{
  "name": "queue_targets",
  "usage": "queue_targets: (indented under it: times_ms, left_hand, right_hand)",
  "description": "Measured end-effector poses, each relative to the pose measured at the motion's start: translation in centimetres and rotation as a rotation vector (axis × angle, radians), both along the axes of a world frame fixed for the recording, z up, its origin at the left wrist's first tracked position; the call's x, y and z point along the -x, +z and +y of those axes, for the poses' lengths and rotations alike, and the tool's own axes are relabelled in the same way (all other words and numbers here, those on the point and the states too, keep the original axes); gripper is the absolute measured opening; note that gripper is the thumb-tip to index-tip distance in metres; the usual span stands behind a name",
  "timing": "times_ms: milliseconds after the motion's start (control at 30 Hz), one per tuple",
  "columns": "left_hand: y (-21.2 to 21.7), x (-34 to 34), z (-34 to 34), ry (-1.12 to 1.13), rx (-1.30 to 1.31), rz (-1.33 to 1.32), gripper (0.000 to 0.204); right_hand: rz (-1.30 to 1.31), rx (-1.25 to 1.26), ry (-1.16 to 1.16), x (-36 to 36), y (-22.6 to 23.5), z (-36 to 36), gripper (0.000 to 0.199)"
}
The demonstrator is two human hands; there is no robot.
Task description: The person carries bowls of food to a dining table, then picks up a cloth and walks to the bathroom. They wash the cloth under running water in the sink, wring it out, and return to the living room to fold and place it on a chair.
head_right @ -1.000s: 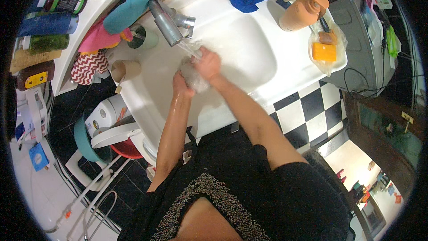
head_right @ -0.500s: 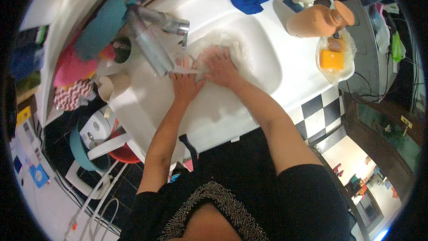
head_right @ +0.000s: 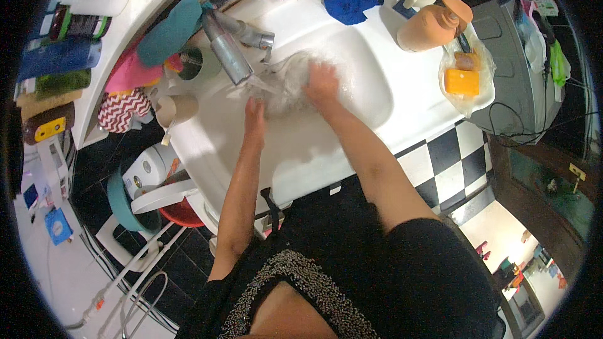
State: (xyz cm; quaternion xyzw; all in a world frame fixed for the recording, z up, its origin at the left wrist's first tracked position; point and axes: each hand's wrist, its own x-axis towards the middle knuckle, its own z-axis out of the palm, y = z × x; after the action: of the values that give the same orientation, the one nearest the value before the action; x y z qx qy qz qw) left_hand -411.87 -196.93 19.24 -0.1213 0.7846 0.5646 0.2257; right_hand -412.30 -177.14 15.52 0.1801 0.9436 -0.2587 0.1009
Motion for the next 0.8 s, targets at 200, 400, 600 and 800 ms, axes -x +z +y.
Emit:
queue_targets:
  times_ms: [200,400,600,800]
  left_hand:
    - [2.1,-0.9,-4.5,0.362,-0.800,-0.534,0.058]
    - [3.5,-2.7,-2.3,0.077,-0.647,-0.106,0.045]
    - [1.4,-1.5,-1.4,0.387,-0.881,-0.326,0.039]
    - [3.8,-2.2,0.3,0.473,-0.650,-0.311,0.037]
  right_hand:
    - [0.551,0.427,0.573,-4.2,7.7,-8.2,0.040]
    - [0.532,0.602,0.593,-7.5,14.4,-12.4,0.039]
    - [0.427,0.533,0.020,-3.4,11.5,-11.5,0.031]
    - [0.274,0.169,0.204,1.1,7.7,-3.4,0.027]
